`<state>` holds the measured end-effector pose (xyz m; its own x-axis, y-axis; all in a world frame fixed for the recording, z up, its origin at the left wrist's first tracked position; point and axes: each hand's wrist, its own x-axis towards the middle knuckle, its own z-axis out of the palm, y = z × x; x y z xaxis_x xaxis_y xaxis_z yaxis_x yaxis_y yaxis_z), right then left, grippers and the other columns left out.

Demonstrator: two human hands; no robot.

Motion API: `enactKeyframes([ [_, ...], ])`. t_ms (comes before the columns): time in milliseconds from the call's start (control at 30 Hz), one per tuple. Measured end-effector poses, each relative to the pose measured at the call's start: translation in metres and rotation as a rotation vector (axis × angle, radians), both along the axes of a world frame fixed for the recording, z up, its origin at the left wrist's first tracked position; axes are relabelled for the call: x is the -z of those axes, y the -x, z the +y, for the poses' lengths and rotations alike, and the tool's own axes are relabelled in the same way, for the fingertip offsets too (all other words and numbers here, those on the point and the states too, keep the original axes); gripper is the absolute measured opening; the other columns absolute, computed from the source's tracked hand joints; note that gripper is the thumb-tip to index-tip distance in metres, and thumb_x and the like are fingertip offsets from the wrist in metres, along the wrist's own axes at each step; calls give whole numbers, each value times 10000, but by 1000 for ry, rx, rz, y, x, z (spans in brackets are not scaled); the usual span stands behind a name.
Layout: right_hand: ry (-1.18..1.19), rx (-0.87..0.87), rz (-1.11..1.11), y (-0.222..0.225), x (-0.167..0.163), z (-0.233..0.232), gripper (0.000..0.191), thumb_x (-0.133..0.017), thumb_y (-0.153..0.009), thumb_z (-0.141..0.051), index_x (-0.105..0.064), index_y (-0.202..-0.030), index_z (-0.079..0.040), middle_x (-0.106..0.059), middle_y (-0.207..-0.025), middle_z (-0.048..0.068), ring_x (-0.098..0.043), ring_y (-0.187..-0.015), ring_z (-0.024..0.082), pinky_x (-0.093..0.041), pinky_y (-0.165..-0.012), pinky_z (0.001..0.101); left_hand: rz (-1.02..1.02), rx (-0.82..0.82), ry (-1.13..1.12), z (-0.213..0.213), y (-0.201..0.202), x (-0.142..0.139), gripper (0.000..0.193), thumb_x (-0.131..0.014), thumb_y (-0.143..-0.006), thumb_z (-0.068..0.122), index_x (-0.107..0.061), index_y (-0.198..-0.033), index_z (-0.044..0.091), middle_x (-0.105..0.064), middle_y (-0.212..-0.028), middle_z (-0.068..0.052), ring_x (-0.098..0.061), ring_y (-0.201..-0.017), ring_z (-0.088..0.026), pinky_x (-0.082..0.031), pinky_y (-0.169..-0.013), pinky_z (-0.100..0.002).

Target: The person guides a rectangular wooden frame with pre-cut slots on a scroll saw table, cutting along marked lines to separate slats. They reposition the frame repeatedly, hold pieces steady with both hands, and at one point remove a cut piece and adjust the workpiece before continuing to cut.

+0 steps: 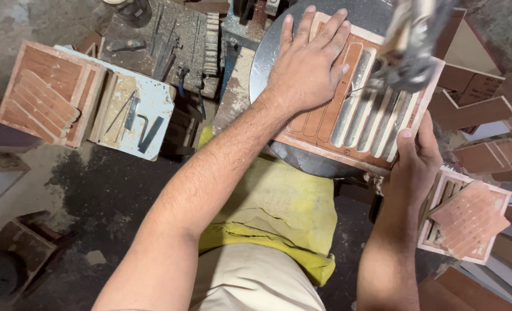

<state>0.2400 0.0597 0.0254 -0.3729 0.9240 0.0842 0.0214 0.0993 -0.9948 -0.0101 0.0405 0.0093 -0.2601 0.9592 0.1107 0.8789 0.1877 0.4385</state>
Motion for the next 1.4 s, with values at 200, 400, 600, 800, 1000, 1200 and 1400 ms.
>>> enactKeyframes([
  [200, 14, -2, 31, -1, 1, -2, 441, -504, -1101, -5, -510, -1538, 60, -631, -1437, 93, -603, -1291, 148, -450, -1160, 286, -1, 12, -20, 1, -1, 3, 650, -531, -1065, 398, -335, -1610, 102, -229, -1702, -48, -151, -1567, -426, -52, -1269, -646],
  [400, 130, 52, 146, 0, -6, -21, 460, -563, -1074, -41, -496, -1519, 56, -637, -1458, 93, -632, -1310, 159, -486, -1128, 293, 5, 58, 26, -7, -1, -3, 665, -520, -1026, 422, -324, -1593, 136, -208, -1685, -26, -130, -1550, -403, -25, -1245, -646],
  [600, 62, -3, 106, 1, -15, -16, 459, -585, -1123, -77, -508, -1548, 77, -650, -1441, 104, -639, -1286, 157, -497, -1133, 297, -6, 43, 22, -2, 2, -5, 656, -517, -1062, 433, -329, -1608, 120, -213, -1699, -22, -127, -1566, -407, -20, -1256, -652],
  [800, 90, 15, 69, 6, -14, -12, 444, -582, -1107, -84, -535, -1524, 62, -669, -1356, 79, -634, -1157, 142, -510, -969, 296, 22, 38, 6, 4, 3, -1, 652, -503, -1057, 426, -328, -1604, 118, -212, -1693, -21, -132, -1561, -404, -21, -1249, -653],
  [1000, 194, 80, -12, 2, -11, -10, 489, -499, -1042, -62, -494, -1525, 17, -664, -1290, 79, -629, -998, 167, -513, -780, 344, 11, 37, 25, 4, 2, -2, 647, -488, -1082, 452, -322, -1620, 133, -207, -1706, -17, -123, -1578, -400, -14, -1264, -653],
  [1200, 3, -22, -24, -2, -6, -8, 502, -449, -1046, 30, -475, -1547, 51, -609, -1445, 80, -581, -1304, 138, -411, -1166, 271, -93, 74, 86, -28, -6, -7, 577, -462, -1079, 396, -337, -1616, 228, -172, -1713, -23, -75, -1578, -407, 14, -1245, -668],
  [1400, 1, -10, -67, -2, -7, -6, 488, -443, -1045, 25, -508, -1528, 40, -629, -1408, 85, -603, -1257, 139, -441, -1133, 273, -62, 66, 72, -55, -23, -3, 572, -457, -1078, 380, -338, -1610, 206, -174, -1704, -40, -76, -1554, -448, -8, -1237, -675],
])
